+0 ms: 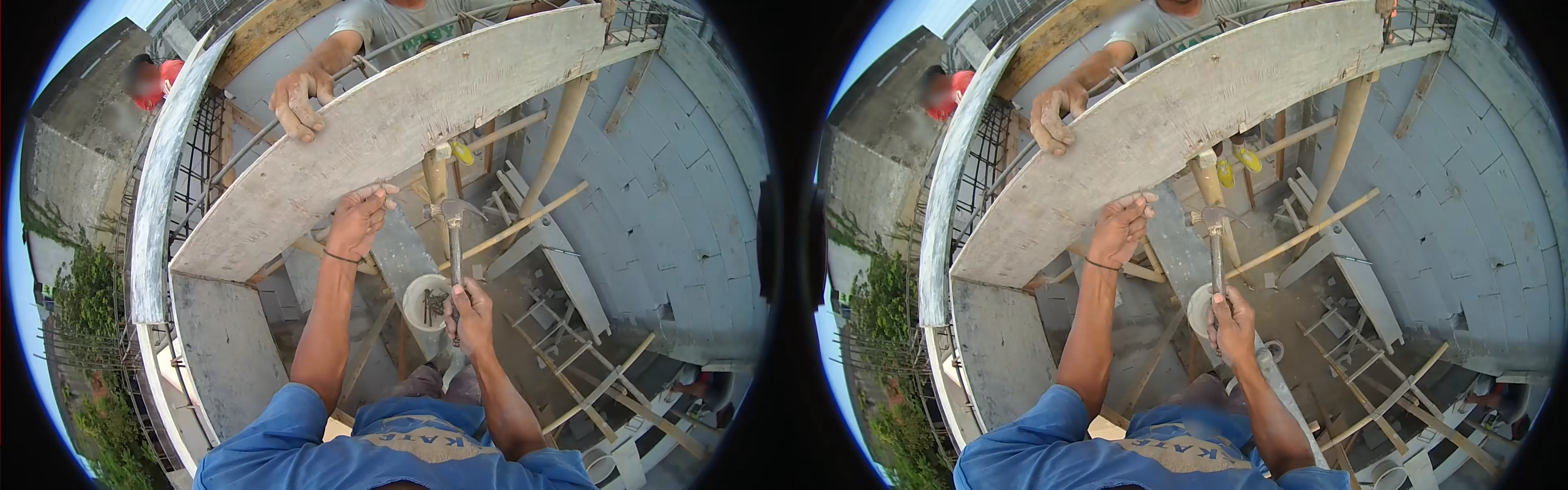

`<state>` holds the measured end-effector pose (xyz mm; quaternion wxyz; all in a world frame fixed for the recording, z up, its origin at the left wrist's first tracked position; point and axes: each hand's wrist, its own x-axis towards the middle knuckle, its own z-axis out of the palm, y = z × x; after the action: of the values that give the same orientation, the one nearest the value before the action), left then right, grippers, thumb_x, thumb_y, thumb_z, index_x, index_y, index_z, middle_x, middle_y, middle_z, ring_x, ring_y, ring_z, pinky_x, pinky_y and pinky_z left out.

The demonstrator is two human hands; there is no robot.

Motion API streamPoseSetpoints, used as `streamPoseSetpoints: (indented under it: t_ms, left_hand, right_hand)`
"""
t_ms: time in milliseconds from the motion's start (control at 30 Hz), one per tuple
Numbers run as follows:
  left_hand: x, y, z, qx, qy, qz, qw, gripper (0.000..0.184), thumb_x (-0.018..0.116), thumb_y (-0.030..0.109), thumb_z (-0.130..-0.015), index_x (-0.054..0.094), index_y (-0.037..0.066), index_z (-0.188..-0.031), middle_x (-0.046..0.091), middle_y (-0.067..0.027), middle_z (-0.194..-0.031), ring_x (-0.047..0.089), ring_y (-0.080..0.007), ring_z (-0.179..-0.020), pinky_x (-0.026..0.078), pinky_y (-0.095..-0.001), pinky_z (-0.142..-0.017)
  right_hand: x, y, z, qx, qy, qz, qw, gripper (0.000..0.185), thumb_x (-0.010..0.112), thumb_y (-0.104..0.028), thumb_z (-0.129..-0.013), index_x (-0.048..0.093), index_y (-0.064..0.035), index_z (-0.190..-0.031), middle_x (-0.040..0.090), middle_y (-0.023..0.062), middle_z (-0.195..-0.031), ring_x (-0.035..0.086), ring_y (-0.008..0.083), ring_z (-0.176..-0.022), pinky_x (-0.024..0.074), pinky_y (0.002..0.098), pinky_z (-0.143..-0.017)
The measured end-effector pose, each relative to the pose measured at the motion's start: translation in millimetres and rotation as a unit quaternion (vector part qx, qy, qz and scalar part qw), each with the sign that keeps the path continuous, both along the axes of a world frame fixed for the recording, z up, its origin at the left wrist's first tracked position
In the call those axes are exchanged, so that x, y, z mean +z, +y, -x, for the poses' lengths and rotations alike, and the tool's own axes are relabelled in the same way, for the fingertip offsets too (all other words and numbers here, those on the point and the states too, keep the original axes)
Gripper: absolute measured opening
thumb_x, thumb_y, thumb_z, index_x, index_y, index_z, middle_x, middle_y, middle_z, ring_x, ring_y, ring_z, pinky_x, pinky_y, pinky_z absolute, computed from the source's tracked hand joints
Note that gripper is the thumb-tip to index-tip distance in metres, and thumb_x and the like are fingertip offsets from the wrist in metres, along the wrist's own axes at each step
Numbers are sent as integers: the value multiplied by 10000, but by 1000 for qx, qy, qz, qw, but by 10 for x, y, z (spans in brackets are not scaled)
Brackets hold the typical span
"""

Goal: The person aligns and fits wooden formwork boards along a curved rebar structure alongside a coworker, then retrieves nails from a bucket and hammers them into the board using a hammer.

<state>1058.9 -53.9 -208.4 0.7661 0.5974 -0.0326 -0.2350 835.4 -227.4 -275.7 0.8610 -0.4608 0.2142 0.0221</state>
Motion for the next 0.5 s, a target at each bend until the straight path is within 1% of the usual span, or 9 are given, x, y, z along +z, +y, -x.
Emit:
streamPoseSetpoints:
  t_ms: [133, 200, 233, 300, 333, 367, 400, 433, 500]
  left_hand:
    - [-4, -21, 0, 10, -6, -3, 1000, 235, 574, 114, -1083, 682, -65, -1191, 690, -58, -869, 366, -15, -498, 295, -203, -455]
    - [-16, -37, -16, 20, 6, 29, 999, 243, 571, 112, -1082, 671, -75, -1203, 696, -69, -891, 353, -19, -487, 296, -209, -456]
    - [-16, -45, -27, 16, 9, 28, 999, 243, 571, 112, -1082, 671, -75, -1203, 696, -69, -891, 353, -19, -487, 296, -209, -456]
    - [-7, -56, -31, 47, 45, 59, 996, 249, 571, 103, -1077, 664, -86, -1209, 700, -78, -904, 344, -26, -470, 301, -213, -457]
    - [-12, -74, -34, 45, 46, 57, 996, 249, 571, 103, -1077, 664, -86, -1209, 700, -78, -904, 344, -26, -470, 301, -213, -457]
    - [-17, -81, -39, 53, 58, 75, 994, 253, 570, 100, -1075, 660, -91, -1215, 700, -83, -905, 344, -27, -465, 300, -213, -457]
    - [-9, -83, -48, 64, 68, 92, 991, 257, 569, 96, -1072, 656, -96, -1220, 700, -88, -906, 345, -28, -459, 300, -213, -457]
    - [-4, -85, -59, 66, 66, 87, 992, 257, 569, 96, -1072, 656, -96, -1220, 700, -88, -906, 345, -28, -459, 300, -213, -457]
    - [7, -103, -60, 73, 82, 84, 990, 277, 574, 121, -1074, 633, -87, -1248, 682, -61, -893, 346, -25, -470, 304, -211, -456]
  right_hand:
    - [-129, 57, 15, 6, -9, 18, 1000, 352, 599, -350, -1088, 592, -30, -1236, 570, 22, -708, 485, 81, -446, 363, 251, -363]
    - [-126, 38, 16, 10, -21, 24, 999, 361, 599, -355, -1088, 588, -28, -1240, 557, 16, -702, 485, 80, -449, 363, 252, -365]
    - [-124, 32, 16, 5, -19, 23, 1000, 361, 599, -355, -1088, 588, -28, -1240, 557, 16, -702, 485, 80, -449, 363, 252, -365]
    - [-136, 21, 22, -17, -49, 69, 996, 355, 608, -343, -1086, 602, -15, -1222, 572, 7, -704, 497, 74, -463, 378, 255, -406]
    - [-162, 1, 34, -20, -48, 67, 996, 355, 608, -343, -1086, 602, -15, -1222, 572, 7, -704, 497, 74, -463, 378, 255, -406]
    - [-196, -23, 41, -47, -109, 203, 972, 334, 605, -326, -1087, 606, -10, -1194, 582, 3, -699, 501, 68, -481, 388, 256, -437]
    - [-193, -39, 19, -73, -168, 333, 925, 314, 602, -309, -1088, 609, -5, -1165, 592, -1, -693, 505, 63, -498, 399, 258, -468]
    - [-177, -51, 14, -72, -170, 328, 927, 314, 602, -309, -1088, 609, -5, -1165, 592, -1, -693, 505, 63, -498, 399, 258, -468]
    - [-91, -68, 43, -66, -221, 317, 920, 263, 604, -262, -1077, 612, 1, -1087, 598, 6, -668, 521, 75, -549, 419, 284, -516]
